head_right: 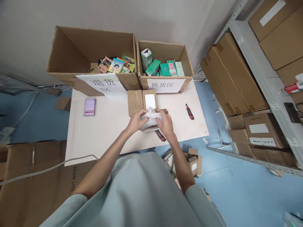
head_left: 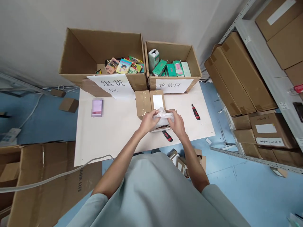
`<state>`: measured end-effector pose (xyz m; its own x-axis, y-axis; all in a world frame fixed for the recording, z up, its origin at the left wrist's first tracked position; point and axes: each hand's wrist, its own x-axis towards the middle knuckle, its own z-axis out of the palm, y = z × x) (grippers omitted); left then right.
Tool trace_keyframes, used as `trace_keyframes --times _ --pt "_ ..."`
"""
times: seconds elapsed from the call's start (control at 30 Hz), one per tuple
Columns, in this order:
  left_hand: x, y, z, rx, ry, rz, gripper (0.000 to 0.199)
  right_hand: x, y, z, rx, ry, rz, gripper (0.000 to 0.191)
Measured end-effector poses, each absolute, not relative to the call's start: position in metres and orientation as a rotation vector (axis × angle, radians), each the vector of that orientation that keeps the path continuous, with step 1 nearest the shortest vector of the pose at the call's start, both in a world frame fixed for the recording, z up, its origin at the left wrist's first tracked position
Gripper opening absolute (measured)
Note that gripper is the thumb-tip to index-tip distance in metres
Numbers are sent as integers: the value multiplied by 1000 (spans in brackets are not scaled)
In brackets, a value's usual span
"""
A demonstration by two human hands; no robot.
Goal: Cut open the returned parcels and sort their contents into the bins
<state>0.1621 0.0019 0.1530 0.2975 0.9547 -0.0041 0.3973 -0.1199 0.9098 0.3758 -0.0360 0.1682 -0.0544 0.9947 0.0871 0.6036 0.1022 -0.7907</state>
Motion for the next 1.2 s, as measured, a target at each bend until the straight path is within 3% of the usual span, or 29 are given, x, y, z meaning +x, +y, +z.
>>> trace_keyframes --times 0.17,0.37,0.43,0.53,0.67,0.77,0.83,0.93,1.2 --pt "166 9 118 2087 1452 341 36 364 -14 137 -1691 -2056 696 30" --pt "170 11 99 2207 1446 -11 33 352 1 107 -1818 -2284 817 22" --pt "163 5 105 2202 1436 60 35 358 -3 105 -1792 -2230 865 21" --pt "143 -13 119 2096 1517 461 41 381 -19 112 -1676 -1984 797 28" --pt "114 -36 121 1585 1810 923 58 419 -45 115 -1739 -1427 700 58" --pt "106 -40 105 1137 1763 860 67 430 -56 103 -1824 -1092 961 87" --pt "107 -38 94 991 1626 756 70 427 -62 95 -1767 -1004 1174 96" --pt "112 -34 90 1019 1472 716 77 414 -74 95 -1697 -998 1268 97" --pt "132 -26 134 1220 1153 854 69 397 -159 142 -1713 -784 973 87"
